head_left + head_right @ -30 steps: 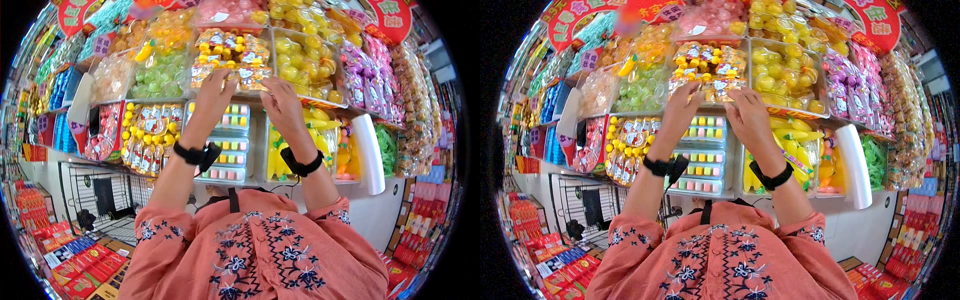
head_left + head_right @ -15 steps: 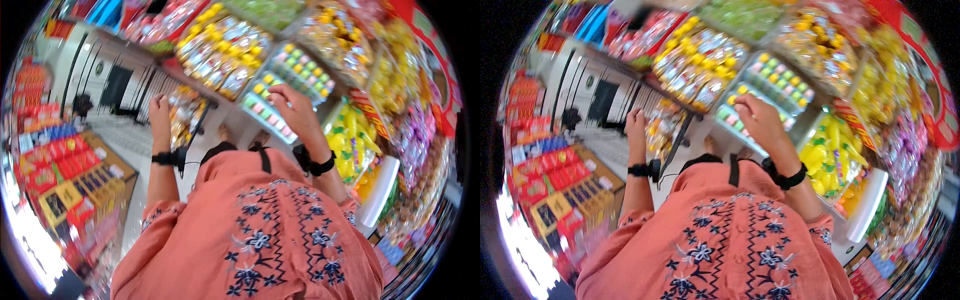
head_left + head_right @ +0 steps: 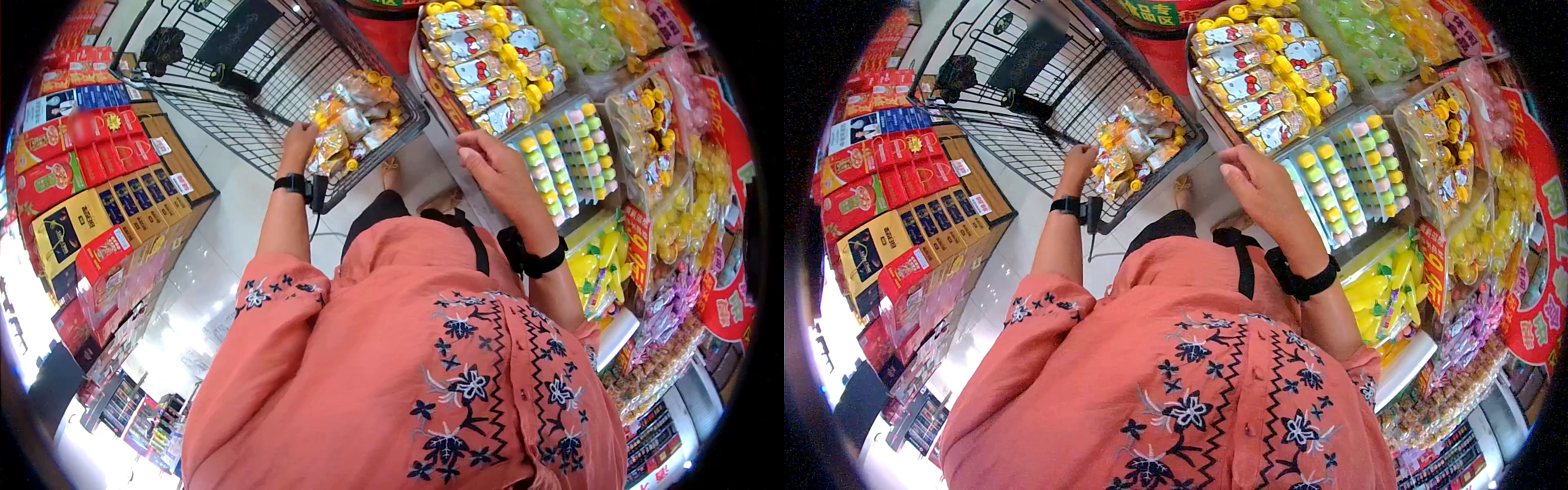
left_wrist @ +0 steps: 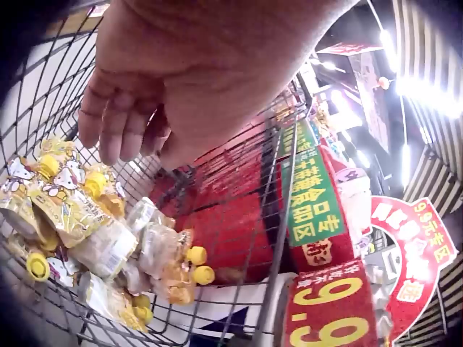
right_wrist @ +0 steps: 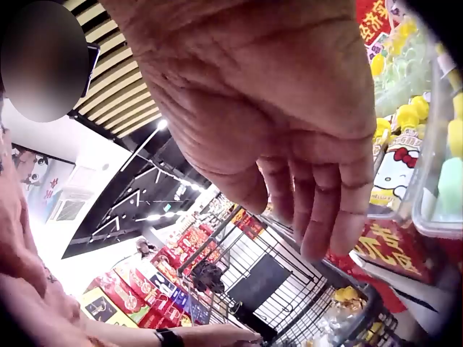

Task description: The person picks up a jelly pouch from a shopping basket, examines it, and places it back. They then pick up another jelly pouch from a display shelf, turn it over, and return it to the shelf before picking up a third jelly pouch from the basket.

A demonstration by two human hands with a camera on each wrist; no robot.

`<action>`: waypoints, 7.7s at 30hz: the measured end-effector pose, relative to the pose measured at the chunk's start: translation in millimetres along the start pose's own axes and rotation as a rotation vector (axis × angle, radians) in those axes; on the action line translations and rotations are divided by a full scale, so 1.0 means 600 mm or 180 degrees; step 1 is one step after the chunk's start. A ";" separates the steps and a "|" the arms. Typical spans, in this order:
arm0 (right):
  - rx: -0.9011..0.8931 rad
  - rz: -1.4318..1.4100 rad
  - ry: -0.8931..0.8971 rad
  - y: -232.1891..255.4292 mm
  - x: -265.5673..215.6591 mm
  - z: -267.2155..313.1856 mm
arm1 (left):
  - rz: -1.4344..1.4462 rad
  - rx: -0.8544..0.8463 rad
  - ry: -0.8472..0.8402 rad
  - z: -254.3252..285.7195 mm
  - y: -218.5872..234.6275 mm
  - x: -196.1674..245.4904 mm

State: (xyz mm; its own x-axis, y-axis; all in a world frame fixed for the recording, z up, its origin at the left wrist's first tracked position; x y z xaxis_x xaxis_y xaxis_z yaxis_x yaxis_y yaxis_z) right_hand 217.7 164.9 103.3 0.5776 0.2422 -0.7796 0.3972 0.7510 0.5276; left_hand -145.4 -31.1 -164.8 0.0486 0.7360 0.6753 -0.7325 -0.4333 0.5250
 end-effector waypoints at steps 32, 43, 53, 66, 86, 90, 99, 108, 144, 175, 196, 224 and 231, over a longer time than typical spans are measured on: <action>-0.0598 -0.0115 -0.0794 -0.129 0.026 -0.079 | -0.0587 -0.0980 0.0474 -0.119 -0.120 -0.063; -0.0777 -0.0465 -0.0838 -0.171 0.030 -0.103 | -0.0741 -0.0768 0.0345 -0.127 -0.084 -0.084; -0.0914 -0.0619 -0.0832 -0.206 0.021 -0.134 | 0.0008 -0.1107 -0.0266 -0.033 -0.062 0.010; -0.0674 -0.1746 -0.0471 -0.160 -0.067 -0.156 | 0.2385 -0.2038 -0.0057 0.169 0.033 0.349; 0.0569 -0.3066 -0.0407 0.027 -0.013 -0.046 | 0.3047 -0.2022 -0.0623 0.313 -0.073 0.492; 0.0723 -0.2882 -0.0367 0.060 -0.012 -0.022 | 0.2656 -0.1760 -0.1080 0.324 -0.072 0.515; 0.1276 -0.2572 0.0121 0.113 -0.025 0.011 | 0.1685 -0.0911 -0.2108 0.356 -0.068 0.586; 0.0974 -0.2299 0.0290 0.166 -0.023 0.055 | 0.2165 -0.2138 -0.1430 0.379 -0.106 0.667; 0.2161 -0.2858 0.0222 0.303 0.157 0.253 | 0.2601 -0.3295 -0.0379 0.534 -0.406 0.754; 0.2741 -0.0974 -0.1507 0.519 0.451 0.318 | -0.1549 -0.2311 -0.4013 0.545 -0.815 0.976; 0.2930 -0.1091 -0.1385 0.517 0.428 0.327 | -0.1003 -0.2116 -0.5069 0.627 -0.782 0.928; 0.0547 -0.1626 -0.0624 0.131 0.125 0.128 | 0.0574 -0.1379 -0.1322 0.347 -0.212 0.401; -0.0210 -0.1355 -0.0683 0.019 0.060 0.038 | 0.0521 -0.0763 -0.0611 0.215 -0.121 0.235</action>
State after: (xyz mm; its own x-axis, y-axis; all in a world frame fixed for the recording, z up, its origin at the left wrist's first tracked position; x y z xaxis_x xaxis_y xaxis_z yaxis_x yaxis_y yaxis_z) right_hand 259.3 168.3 88.9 0.5103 -0.2224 -0.8307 0.5881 0.7950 0.1485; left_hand 2.4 37.3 -40.9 0.0275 0.5458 0.8375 -0.8787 -0.3863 0.2806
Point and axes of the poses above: each hand's wrist, its own z-axis away from the middle knuckle, its own y-axis out of the back of the hand, x = y × z, the point moved 8 cm from there along -z, towards the middle knuckle, and after that the axes turned 12 degrees about z, right-handed, at the moved point
